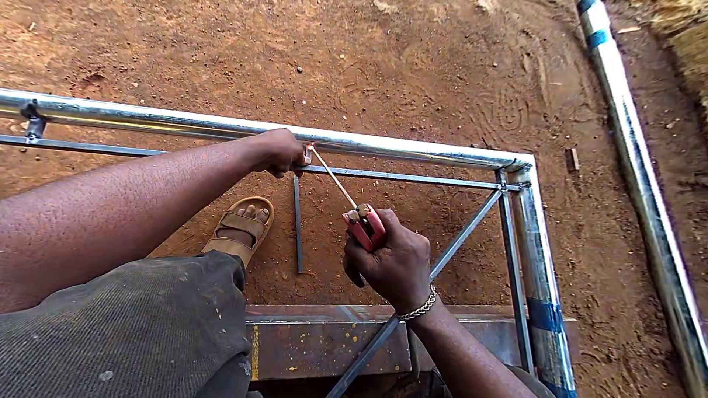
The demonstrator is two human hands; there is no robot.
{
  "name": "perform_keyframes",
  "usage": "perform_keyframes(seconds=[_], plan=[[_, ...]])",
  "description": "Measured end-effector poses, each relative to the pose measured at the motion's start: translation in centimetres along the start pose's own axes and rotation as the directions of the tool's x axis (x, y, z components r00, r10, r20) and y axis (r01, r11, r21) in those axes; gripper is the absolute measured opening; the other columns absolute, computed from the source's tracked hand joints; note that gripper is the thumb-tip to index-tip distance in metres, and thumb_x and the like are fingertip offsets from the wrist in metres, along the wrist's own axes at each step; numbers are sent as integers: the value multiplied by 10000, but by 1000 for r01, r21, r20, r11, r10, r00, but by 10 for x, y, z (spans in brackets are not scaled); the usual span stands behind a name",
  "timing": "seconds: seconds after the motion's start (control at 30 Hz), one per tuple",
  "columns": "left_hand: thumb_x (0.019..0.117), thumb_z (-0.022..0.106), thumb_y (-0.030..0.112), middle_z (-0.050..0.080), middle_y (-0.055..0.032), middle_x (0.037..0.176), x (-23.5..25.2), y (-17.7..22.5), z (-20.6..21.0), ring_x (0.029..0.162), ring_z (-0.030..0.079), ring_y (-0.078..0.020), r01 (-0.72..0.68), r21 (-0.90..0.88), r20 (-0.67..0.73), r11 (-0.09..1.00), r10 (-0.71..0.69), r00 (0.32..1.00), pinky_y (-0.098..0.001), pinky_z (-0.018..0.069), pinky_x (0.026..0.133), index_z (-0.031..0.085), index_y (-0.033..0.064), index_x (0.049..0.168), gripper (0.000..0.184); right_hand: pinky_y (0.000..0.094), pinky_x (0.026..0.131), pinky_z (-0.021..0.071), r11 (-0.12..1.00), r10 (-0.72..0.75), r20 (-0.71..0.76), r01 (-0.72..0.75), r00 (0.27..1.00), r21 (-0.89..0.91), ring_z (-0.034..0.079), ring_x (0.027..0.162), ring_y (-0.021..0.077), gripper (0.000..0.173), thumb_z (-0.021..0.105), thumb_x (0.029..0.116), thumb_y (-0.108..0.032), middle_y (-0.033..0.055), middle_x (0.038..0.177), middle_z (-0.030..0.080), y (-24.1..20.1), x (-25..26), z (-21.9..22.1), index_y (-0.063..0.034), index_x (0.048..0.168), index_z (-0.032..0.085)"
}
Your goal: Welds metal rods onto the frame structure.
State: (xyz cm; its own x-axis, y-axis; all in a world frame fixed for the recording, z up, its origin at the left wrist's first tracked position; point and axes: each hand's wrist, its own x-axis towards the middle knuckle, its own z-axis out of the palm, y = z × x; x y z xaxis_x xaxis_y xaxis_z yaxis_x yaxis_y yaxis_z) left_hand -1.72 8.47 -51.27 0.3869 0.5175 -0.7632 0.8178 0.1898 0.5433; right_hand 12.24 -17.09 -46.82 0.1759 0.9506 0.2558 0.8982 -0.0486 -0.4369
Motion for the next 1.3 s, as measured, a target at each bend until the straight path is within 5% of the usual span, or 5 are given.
perform_keyframes(seconds=[0.37, 0.5, 0.63, 0.77, 1.3], plan=[[1009, 641, 219, 699, -36, 827, 1, 1, -1, 478, 418, -72, 20, -12, -5, 1000, -20, 1000, -250, 397, 474, 682, 95, 1201, 232, 381, 486, 503, 1000, -11, -20, 11, 1000, -4, 662, 613, 162, 310, 683, 849, -368, 23, 721, 676, 3, -1, 3, -96, 998, 688], [983, 644, 166, 607, -27, 715, -3, 4, 2, 473, 409, -83, 38, -13, -25, 999, -38, 999, -255, 391, 470, 649, 67, 968, 100, 383, 489, 497, 1000, -4, -1, 4, 1000, -18, 658, 614, 171, 344, 683, 848, -369, 31, 722, 671, 1, 0, 1, -81, 1036, 695], [936, 715, 87, 665, -119, 865, 14, -23, -6, 650, 573, -168, -224, -74, 57, 972, 228, 972, -379, 530, 614, 660, -16, 1113, 212, 379, 427, 447, 999, -1, -17, 1, 1000, -41, 611, 518, 177, 345, 668, 826, -411, 30, 628, 611, 1, -1, 1, -84, 938, 664], [967, 637, 117, 518, -6, 635, -13, 5, 2, 492, 409, -90, -3, 16, -36, 1000, 4, 999, -269, 414, 508, 651, 56, 838, 144, 386, 466, 483, 1000, 9, 17, -9, 1000, -11, 644, 583, 181, 355, 689, 827, -367, 38, 702, 655, 0, 0, -1, -72, 1024, 682], [956, 635, 83, 552, -16, 664, -13, 5, 2, 492, 404, -86, -2, 27, -34, 1000, 3, 999, -273, 407, 504, 651, 46, 892, 76, 391, 452, 478, 1000, 11, 1, -11, 1000, -18, 641, 563, 179, 334, 686, 836, -377, 36, 679, 653, 0, 0, 2, -78, 985, 693]])
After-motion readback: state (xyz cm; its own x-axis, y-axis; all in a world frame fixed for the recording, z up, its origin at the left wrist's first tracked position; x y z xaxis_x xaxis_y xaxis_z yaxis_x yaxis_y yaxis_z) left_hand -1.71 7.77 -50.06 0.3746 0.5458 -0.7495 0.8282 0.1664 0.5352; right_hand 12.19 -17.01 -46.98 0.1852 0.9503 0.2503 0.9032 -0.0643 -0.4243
